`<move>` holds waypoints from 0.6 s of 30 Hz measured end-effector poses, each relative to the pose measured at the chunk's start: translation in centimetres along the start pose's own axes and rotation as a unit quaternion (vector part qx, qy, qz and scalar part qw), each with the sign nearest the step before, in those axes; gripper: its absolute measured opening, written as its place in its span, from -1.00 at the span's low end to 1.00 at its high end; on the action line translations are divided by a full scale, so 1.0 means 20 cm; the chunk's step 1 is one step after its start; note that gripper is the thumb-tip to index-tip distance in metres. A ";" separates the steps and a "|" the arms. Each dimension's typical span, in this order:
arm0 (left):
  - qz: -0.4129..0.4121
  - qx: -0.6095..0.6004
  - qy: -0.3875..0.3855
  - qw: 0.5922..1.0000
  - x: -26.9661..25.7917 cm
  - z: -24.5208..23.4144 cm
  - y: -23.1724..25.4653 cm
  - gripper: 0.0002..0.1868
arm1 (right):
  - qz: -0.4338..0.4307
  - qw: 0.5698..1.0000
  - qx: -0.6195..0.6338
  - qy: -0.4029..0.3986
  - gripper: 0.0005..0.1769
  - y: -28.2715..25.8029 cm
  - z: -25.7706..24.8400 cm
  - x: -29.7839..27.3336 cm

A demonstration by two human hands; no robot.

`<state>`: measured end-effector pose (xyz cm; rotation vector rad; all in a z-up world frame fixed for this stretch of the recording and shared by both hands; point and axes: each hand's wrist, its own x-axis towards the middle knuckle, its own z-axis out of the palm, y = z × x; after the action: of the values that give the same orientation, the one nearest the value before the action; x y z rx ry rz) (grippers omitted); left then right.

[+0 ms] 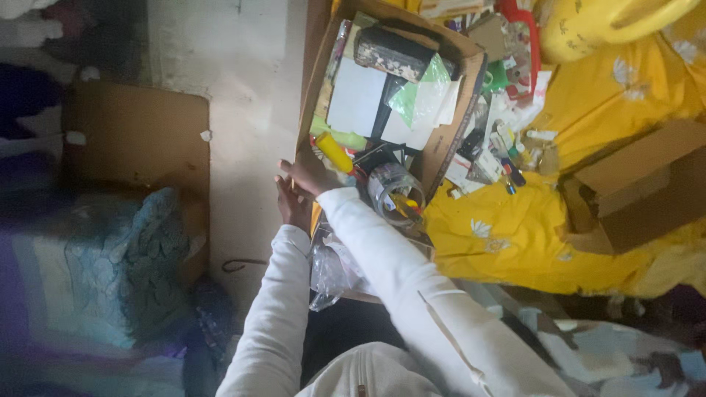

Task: The person moves various items including cardboard boxes, papers, notebooks, and a yellow container while clearing a workspace. The person wipes a black notebook with a cloth and organizes several other notebooks and papers by hand.

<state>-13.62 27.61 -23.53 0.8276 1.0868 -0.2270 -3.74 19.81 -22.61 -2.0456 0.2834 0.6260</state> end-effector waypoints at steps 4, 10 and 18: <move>0.058 0.112 0.012 0.992 0.07 -0.03 0.00 -0.26 | -0.125 0.983 0.113 -0.077 -0.09 0.00 -0.38 -0.20; 0.067 0.418 -0.083 0.902 0.39 -0.08 0.07 -0.23 | -0.063 0.971 0.231 -0.029 -0.24 0.18 -0.48 -0.35; 0.181 0.291 -0.212 0.915 0.32 0.26 0.21 -0.57 | -0.205 0.970 -0.115 0.056 -0.40 0.01 0.00 -0.06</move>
<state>-4.70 28.28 -25.77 1.4192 0.4327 -0.4064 -4.92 19.57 -22.11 -2.2759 -0.1561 0.2963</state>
